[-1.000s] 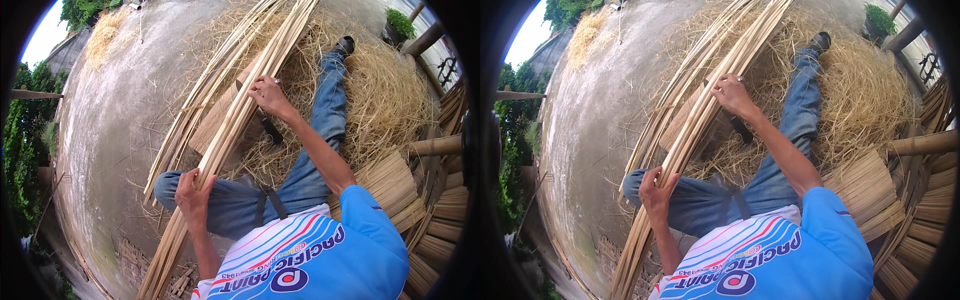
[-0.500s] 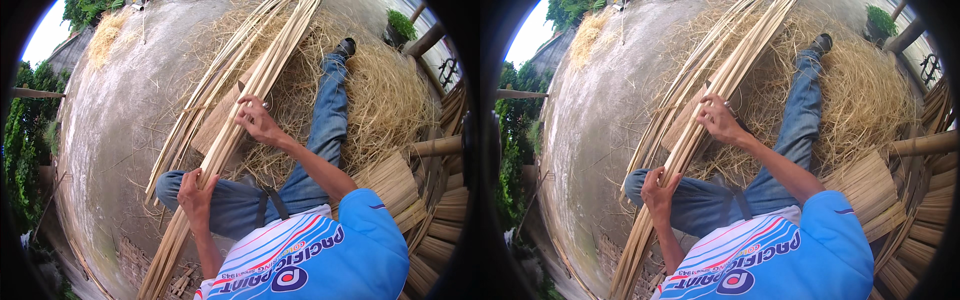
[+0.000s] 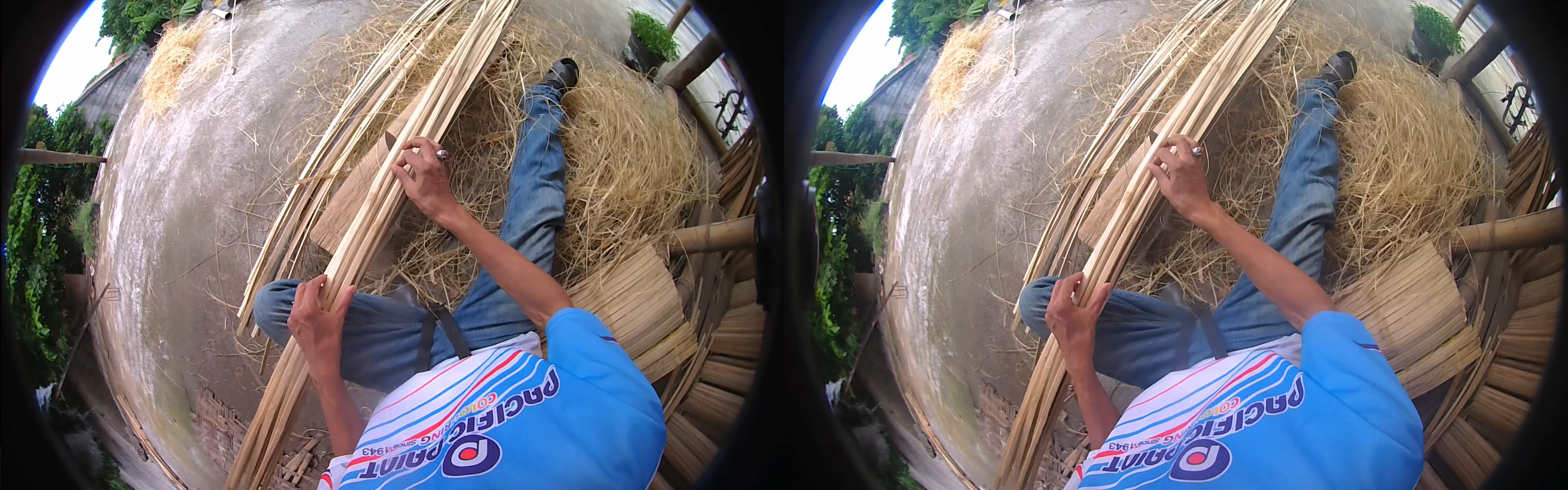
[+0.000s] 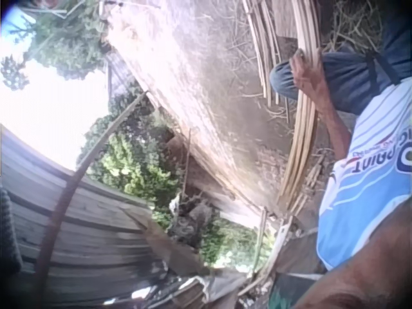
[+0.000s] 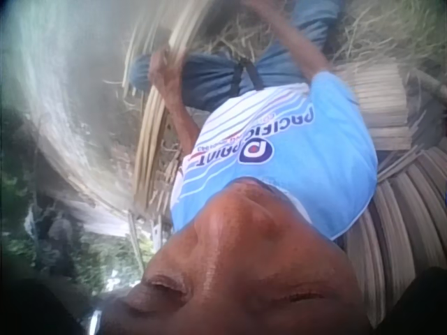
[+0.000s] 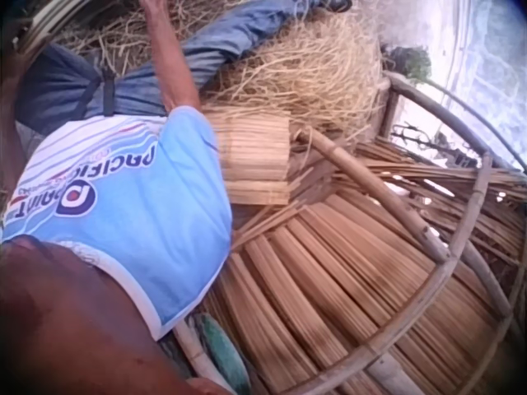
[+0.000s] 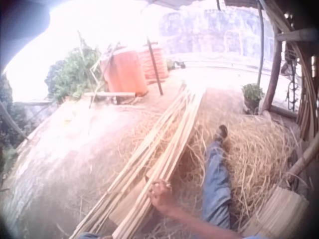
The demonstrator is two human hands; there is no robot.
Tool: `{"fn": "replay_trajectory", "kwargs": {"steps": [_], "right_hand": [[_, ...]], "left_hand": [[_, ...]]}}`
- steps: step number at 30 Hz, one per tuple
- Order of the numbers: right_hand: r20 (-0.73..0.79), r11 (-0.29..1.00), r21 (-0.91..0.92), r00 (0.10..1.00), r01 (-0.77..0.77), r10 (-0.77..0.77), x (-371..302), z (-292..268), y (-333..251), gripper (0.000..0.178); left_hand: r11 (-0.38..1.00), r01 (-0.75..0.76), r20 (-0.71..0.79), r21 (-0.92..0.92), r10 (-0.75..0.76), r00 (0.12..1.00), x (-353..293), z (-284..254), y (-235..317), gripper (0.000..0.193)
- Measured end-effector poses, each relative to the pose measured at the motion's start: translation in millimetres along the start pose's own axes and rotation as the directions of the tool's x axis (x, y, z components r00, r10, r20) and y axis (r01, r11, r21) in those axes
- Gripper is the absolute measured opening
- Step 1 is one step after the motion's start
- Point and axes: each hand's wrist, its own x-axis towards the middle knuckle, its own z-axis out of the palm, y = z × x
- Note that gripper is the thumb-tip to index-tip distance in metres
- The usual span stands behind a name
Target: The person sits on a straw-covered floor and uses a knife to split and smooth long bamboo strips. They gather the strips into a bundle, tie them with a thin fiber, and then stand to carry the finished bundle across the concrete area.
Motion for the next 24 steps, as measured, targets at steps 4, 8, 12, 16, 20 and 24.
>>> {"fn": "replay_trajectory", "kwargs": {"steps": [4,8,12,16,20,24], "right_hand": [[-0.086,0.986,0.039,0.984,0.159,-0.155,-16,9,-22,0.016],[-0.227,0.966,0.239,0.962,-0.099,0.155,-34,-3,-10,0.021],[0.145,0.379,0.742,0.684,-0.553,0.714,-43,6,38,0.024],[0.441,0.141,0.783,0.701,-0.605,0.560,-46,11,37,0.022],[0.383,0.195,0.803,0.738,-0.564,0.556,-47,8,38,0.023],[0.462,-0.025,0.862,0.764,-0.507,0.451,-62,-7,34,0.024]], "left_hand": [[0.999,0.040,0.007,-0.037,-0.039,0.999,2,-4,-4,0.042],[0.992,0.115,0.027,-0.057,-0.113,0.993,20,-17,-6,0.041],[0.995,0.095,0.071,-0.009,-0.094,0.993,27,-16,-8,0.045],[0.999,0.033,0.035,-0.007,-0.032,0.999,12,-3,-21,0.048],[0.999,0.038,0.048,-0.039,-0.036,0.998,17,-6,-14,0.048],[0.998,0.058,0.079,-0.023,-0.056,0.995,19,-10,-16,0.049]]}}
